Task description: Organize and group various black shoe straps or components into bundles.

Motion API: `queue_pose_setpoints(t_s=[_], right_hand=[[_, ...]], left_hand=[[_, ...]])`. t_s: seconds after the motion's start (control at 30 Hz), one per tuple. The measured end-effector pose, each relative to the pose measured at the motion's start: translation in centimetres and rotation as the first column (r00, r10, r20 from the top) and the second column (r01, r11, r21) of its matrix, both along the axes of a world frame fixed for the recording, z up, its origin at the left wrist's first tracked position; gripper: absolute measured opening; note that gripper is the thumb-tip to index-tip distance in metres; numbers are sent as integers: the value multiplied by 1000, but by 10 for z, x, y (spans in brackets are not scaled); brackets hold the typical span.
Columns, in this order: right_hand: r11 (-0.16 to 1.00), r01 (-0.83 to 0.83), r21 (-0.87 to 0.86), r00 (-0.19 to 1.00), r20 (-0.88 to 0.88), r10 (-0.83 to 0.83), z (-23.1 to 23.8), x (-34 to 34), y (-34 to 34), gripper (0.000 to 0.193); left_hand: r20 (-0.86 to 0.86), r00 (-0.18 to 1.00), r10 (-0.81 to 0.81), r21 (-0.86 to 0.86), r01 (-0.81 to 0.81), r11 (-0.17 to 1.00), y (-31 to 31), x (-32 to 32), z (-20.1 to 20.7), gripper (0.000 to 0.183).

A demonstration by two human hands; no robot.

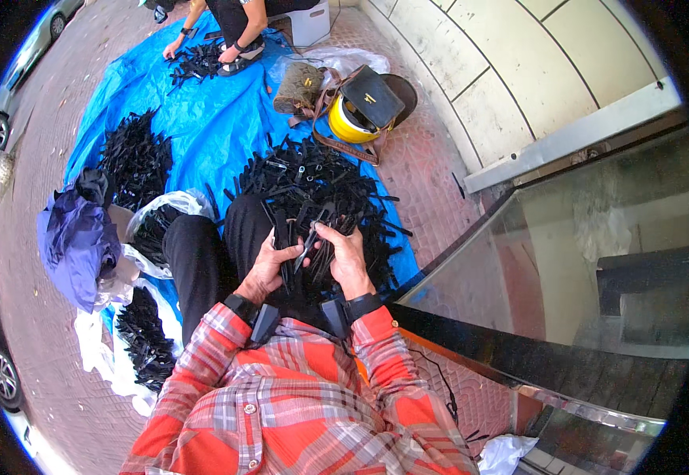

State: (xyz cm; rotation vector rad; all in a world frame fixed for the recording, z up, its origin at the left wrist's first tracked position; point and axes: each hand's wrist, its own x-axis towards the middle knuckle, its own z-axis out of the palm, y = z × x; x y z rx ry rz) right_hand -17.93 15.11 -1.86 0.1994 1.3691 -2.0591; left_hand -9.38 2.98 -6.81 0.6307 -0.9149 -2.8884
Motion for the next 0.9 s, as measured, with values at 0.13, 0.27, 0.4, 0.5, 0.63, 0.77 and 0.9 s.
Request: queue_pose_setpoints(t_s=[0.13,0.27,0.4,0.5,0.63,0.77,0.9], right_hand=[[989,-140,43,975,-167,145,-5,-6,-2,14],[1000,25,9,997,-77,-24,-10,3,-19,16],[1000,5,10,990,-141,-3,8,-29,-30,21],[967,-242,-76,948,-231,219,24,-48,-90,26],[775,-630,-51,777,-57,627,-27,-25,-217,24],[568,-822,30,566,142,812,-125,30,-318,10],[488,-803,343,539,65,840,-227,67,-380,12]], left_hand=[[-65,998,0,-44,-3,999,4,-9,-1,48],[23,998,65,-2,-65,998,-4,-1,4,45],[-41,999,-16,69,19,997,-21,20,20,43],[-208,977,-55,166,91,982,-50,48,53,54],[-237,945,225,208,-177,962,-100,103,52,57],[-91,829,551,176,-531,829,-135,157,40,57],[40,783,621,136,-620,773,-143,170,45,58]])
